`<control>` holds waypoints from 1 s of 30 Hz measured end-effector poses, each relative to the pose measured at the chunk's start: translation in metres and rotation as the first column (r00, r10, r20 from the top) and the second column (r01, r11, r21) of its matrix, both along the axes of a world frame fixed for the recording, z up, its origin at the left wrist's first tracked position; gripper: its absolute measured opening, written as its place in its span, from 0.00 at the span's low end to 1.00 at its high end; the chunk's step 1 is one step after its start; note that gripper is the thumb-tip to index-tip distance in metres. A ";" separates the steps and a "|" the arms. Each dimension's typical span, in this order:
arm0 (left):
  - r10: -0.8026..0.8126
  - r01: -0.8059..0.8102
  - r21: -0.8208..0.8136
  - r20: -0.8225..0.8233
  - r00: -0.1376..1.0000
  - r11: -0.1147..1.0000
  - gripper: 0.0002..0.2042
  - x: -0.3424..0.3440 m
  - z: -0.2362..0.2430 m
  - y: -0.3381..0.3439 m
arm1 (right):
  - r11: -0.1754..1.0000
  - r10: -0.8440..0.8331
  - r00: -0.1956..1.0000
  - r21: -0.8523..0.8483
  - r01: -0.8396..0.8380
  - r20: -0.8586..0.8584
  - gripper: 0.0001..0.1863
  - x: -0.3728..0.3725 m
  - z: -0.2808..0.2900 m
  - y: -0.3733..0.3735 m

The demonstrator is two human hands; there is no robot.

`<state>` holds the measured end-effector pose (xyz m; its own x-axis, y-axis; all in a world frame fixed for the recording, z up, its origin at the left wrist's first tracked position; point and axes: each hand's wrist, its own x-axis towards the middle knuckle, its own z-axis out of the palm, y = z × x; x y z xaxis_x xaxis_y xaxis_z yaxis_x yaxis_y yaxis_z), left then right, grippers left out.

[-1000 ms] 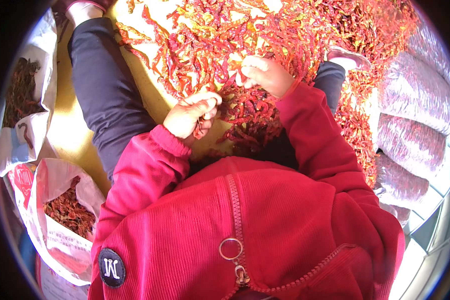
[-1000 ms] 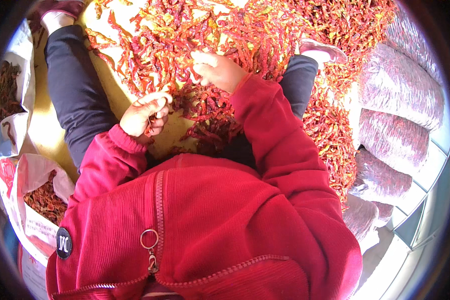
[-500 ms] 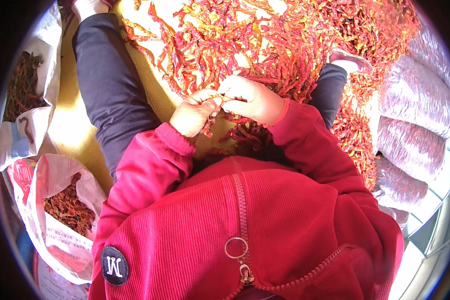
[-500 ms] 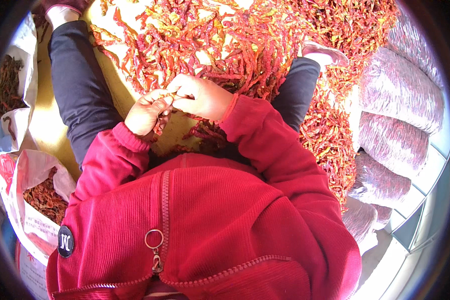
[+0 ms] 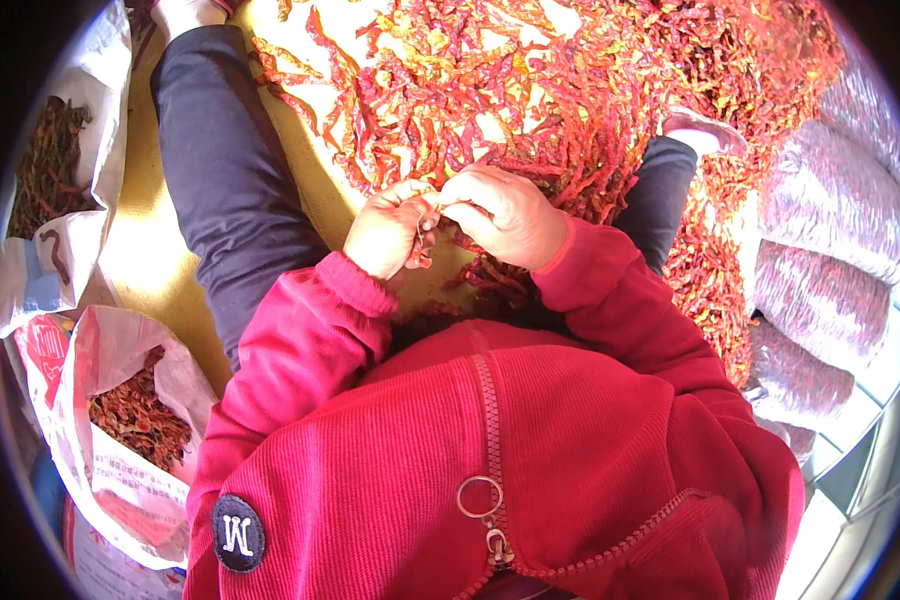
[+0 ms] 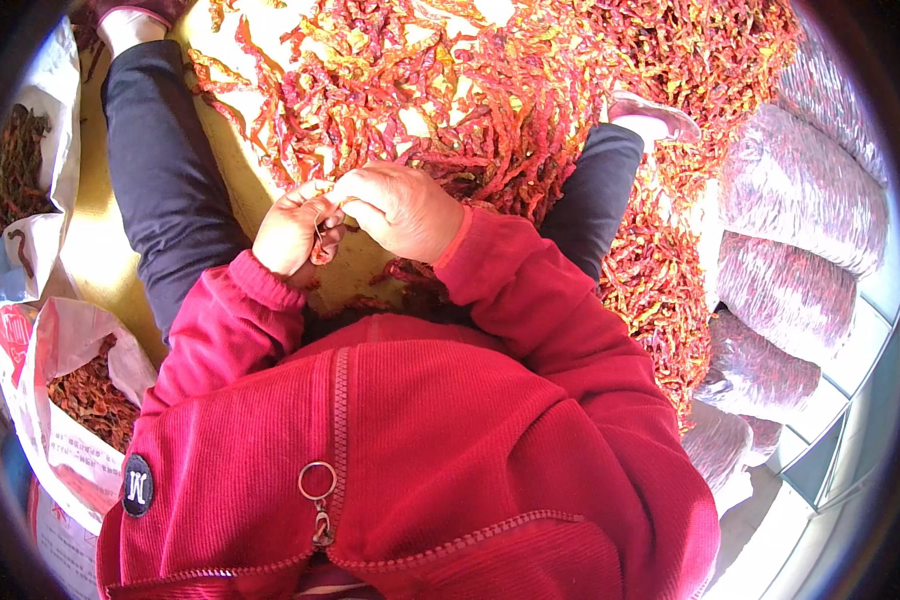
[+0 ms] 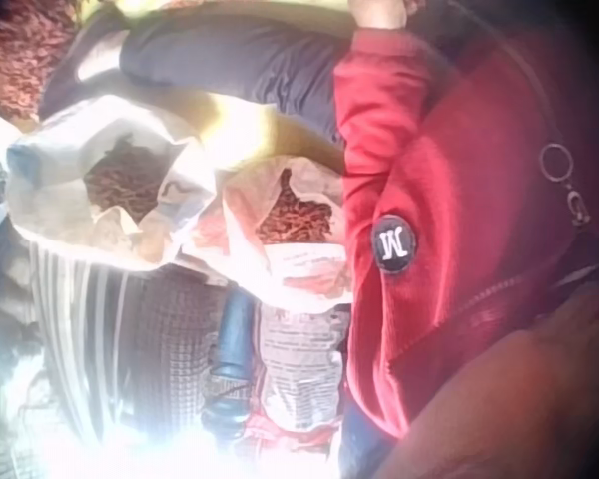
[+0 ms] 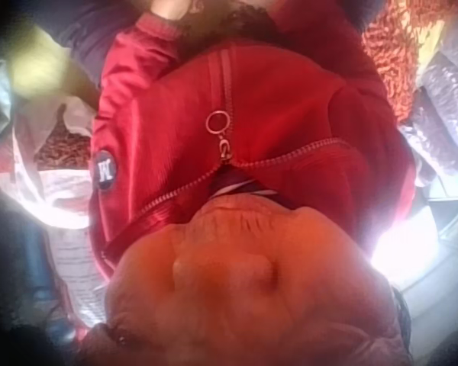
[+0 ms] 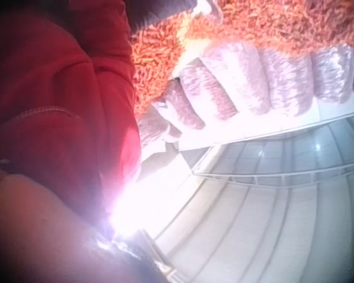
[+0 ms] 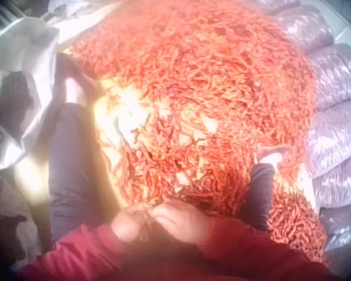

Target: The person sits on the floor and removes stems from dried red chilies by hand, placing the de-stemmed chilies into a nearby sack. The task is performed continuously with both hands.

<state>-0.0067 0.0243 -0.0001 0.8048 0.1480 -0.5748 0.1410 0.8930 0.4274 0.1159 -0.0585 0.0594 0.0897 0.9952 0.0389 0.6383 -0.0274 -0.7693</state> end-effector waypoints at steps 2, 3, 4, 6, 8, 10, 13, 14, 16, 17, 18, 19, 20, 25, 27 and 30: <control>0.030 -0.030 -0.031 -0.003 1.000 0.999 0.07 0.000 0.001 0.002 | 1.000 0.006 1.000 0.008 -0.005 -0.009 0.04 0.001 -0.003 0.004; 0.036 -0.036 -0.032 -0.009 0.999 0.999 0.07 0.000 0.002 0.003 | 1.000 0.014 1.000 0.023 -0.014 -0.001 0.04 0.003 -0.007 0.005; 0.042 -0.042 -0.033 -0.015 0.999 0.999 0.07 0.000 0.003 0.005 | 0.999 0.023 1.000 0.038 -0.024 0.007 0.04 0.005 -0.010 0.007; 0.068 -0.069 -0.019 -0.032 0.997 0.997 0.06 -0.001 0.006 0.006 | 0.987 -0.062 0.986 -0.158 0.037 -0.154 0.05 0.014 -0.008 0.013; 0.108 -0.108 0.010 -0.052 0.993 0.994 0.06 -0.002 0.010 0.005 | 0.991 -0.112 0.981 -0.094 0.097 -0.158 0.08 0.027 -0.018 0.024; 0.061 -0.063 -0.068 -0.025 0.998 0.996 0.05 -0.001 0.010 0.005 | 0.972 -0.190 0.981 -0.134 0.192 0.025 0.12 0.043 -0.031 0.042; -0.014 0.017 -0.080 0.043 0.999 0.997 0.03 -0.002 0.005 0.005 | 0.988 -0.145 0.894 0.008 0.156 0.423 0.14 0.053 -0.066 0.067; -0.019 0.023 -0.079 0.051 0.999 0.997 0.04 0.000 0.005 0.005 | 0.990 -0.130 0.817 0.026 0.139 0.562 0.14 0.054 -0.073 0.069; 0.003 0.001 -0.066 0.058 0.998 0.998 0.04 -0.002 0.004 0.006 | 0.977 0.077 0.823 -0.206 0.049 0.563 0.13 0.042 -0.067 0.066; 0.015 -0.011 -0.057 0.068 0.998 0.998 0.04 -0.001 0.005 0.007 | 0.975 0.135 0.812 -0.221 -0.007 0.568 0.12 0.041 -0.066 0.057; 0.030 -0.026 -0.050 0.080 0.996 0.998 0.05 -0.001 0.005 0.006 | 0.964 0.166 0.820 -0.267 -0.017 0.548 0.11 0.040 -0.063 0.046; 0.030 -0.026 -0.042 0.097 0.995 0.999 0.05 -0.002 0.004 0.005 | 0.981 0.105 0.837 -0.193 0.001 0.537 0.11 0.042 -0.063 0.035; 0.029 -0.025 -0.035 0.115 0.993 0.999 0.05 -0.002 0.003 0.004 | 0.980 0.086 0.856 -0.199 0.020 0.509 0.10 0.046 -0.064 0.023; 0.021 -0.002 -0.087 0.221 0.975 0.996 0.07 -0.003 0.008 0.000 | 0.940 0.092 0.868 -0.331 0.087 0.488 0.10 0.061 -0.045 -0.018; -0.040 0.060 -0.075 0.240 0.970 0.995 0.07 -0.005 0.005 0.000 | 0.945 0.044 0.892 -0.309 0.110 0.451 0.10 0.065 -0.048 -0.024; -0.069 0.095 -0.109 0.226 0.972 0.989 0.07 -0.006 0.005 0.000 | 0.984 -0.039 0.911 -0.145 0.107 0.410 0.08 0.063 -0.051 -0.004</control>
<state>-0.0131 0.0243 0.0051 0.9205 0.0178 -0.3904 0.1297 0.9284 0.3482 0.1790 -0.0624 0.0086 0.1726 0.9823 -0.0725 0.8846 -0.1870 -0.4273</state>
